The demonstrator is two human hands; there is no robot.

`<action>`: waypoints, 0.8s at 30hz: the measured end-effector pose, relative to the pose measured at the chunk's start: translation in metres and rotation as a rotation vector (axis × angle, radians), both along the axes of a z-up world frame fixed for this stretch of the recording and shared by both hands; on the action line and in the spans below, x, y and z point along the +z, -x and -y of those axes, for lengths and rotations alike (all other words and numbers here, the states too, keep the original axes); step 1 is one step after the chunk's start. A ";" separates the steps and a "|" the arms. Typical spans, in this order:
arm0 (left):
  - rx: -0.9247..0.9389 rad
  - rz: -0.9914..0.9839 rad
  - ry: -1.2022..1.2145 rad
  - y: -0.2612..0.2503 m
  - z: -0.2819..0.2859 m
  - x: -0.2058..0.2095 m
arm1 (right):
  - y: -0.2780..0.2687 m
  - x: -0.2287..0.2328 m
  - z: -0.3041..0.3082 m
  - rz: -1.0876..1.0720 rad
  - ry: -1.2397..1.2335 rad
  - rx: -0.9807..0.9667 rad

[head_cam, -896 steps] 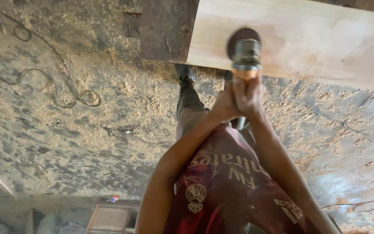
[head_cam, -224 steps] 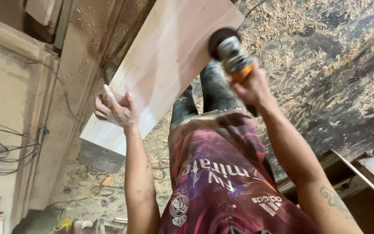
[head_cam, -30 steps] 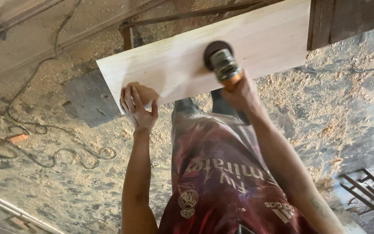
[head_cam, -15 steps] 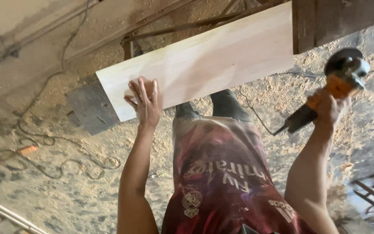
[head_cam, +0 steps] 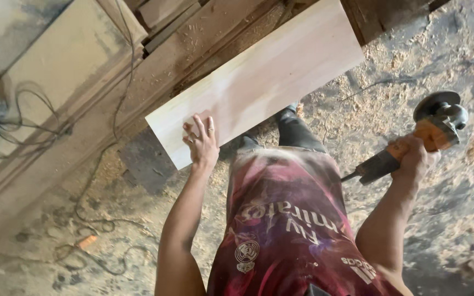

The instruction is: The person sands a piece of wood using a handheld power sander, moving the tool across the surface of the board.

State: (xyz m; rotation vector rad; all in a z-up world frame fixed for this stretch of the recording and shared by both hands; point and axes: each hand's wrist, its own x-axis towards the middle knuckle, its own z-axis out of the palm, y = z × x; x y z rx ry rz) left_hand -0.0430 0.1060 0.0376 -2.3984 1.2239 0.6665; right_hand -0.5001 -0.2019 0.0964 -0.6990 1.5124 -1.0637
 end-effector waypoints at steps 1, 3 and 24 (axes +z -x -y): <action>-0.013 0.003 0.028 -0.003 -0.002 -0.004 | 0.000 0.003 -0.010 0.041 0.003 -0.013; -0.041 -0.006 0.080 -0.005 -0.007 -0.007 | 0.002 0.013 -0.030 0.078 0.005 -0.042; 0.458 -0.213 0.066 -0.076 0.074 0.138 | -0.006 -0.005 0.010 0.110 -0.033 -0.020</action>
